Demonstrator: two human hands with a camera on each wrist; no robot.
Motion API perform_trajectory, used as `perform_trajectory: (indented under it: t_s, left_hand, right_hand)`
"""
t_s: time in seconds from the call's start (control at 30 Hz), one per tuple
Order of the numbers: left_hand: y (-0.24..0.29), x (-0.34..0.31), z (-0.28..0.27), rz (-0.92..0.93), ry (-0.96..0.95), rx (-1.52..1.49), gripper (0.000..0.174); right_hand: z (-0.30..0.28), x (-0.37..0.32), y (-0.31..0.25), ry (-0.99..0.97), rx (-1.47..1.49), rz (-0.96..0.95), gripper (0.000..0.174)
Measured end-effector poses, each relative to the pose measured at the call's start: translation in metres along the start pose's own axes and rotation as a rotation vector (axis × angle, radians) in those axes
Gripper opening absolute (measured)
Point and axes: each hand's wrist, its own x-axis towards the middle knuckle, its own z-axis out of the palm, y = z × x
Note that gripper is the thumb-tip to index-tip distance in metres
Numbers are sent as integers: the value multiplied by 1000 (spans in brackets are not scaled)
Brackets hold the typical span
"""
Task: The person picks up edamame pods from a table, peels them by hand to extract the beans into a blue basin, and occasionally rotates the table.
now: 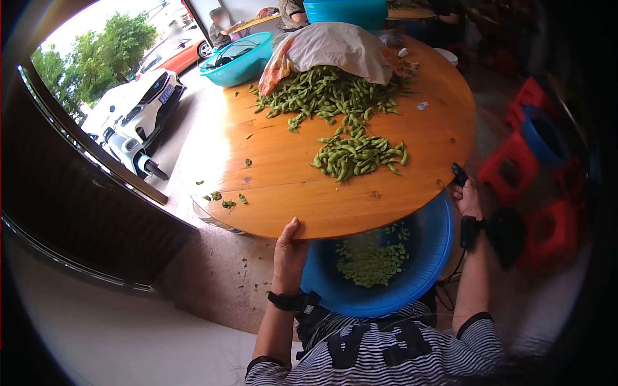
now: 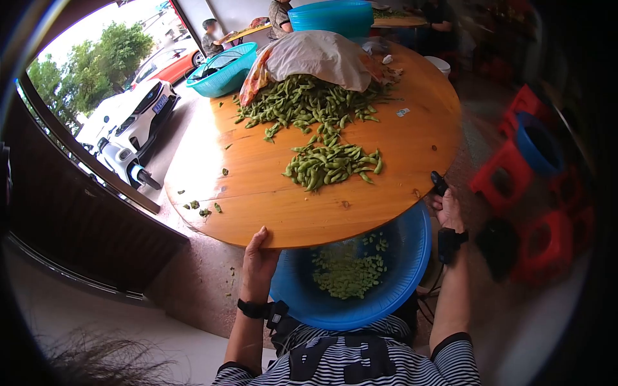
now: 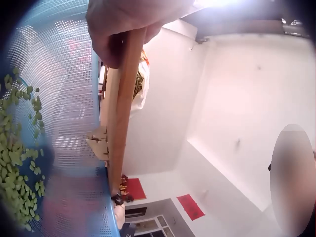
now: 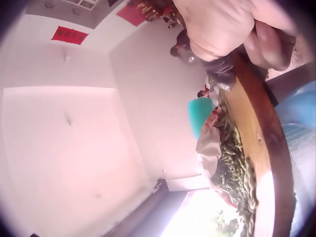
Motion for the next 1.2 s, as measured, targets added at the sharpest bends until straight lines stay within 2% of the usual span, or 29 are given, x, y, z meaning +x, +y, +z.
perform_trajectory:
  t_s: [0.07,0.1,0.2,0.3,0.37,0.47,0.53,0.6,0.67,0.87,0.93,1.07,1.13,1.2]
  left_hand:
    - [0,-1,-3,-6,11,-1,22]
    - [0,0,-4,-8,-3,-7,22]
    - [0,-2,-1,-8,-20,-6,22]
    - [1,-4,3,-8,-7,1,23]
    - [0,-4,4,-12,9,-3,24]
    - [1,-4,1,7,-7,7,29]
    - [0,-2,-2,-11,-4,2,33]
    - [-1,-1,-1,-2,-24,-33,35]
    - [-2,-3,1,10,10,-27,35]
    - [-4,-3,-1,4,20,-38,33]
    - [-3,-3,0,12,21,-26,33]
    - [-1,-8,8,14,31,13,31]
    - [-2,-7,7,24,0,18,30]
    - [-3,-6,2,31,20,19,29]
  right_hand:
    - [-4,6,-2,-162,43,8,37]
    - [-6,8,0,-166,43,8,37]
    - [-7,8,3,-94,30,-12,40]
    - [3,-5,-3,-87,15,-38,37]
    - [11,-12,-8,-3,-38,-36,30]
    - [21,-22,-21,-100,-63,22,27]
    - [10,-13,-11,-100,-45,-8,27]
    - [6,-11,-7,19,-29,-8,27]
    - [6,-12,-9,-14,-53,15,28]
    - [-4,-5,-7,1,-79,45,37]
    - [-9,-6,-9,-167,-86,41,50]
    - [-15,-10,8,-80,-6,-46,61]
    - [-15,-8,9,-153,-17,-66,67]
    - [-13,-10,8,-153,8,-60,65]
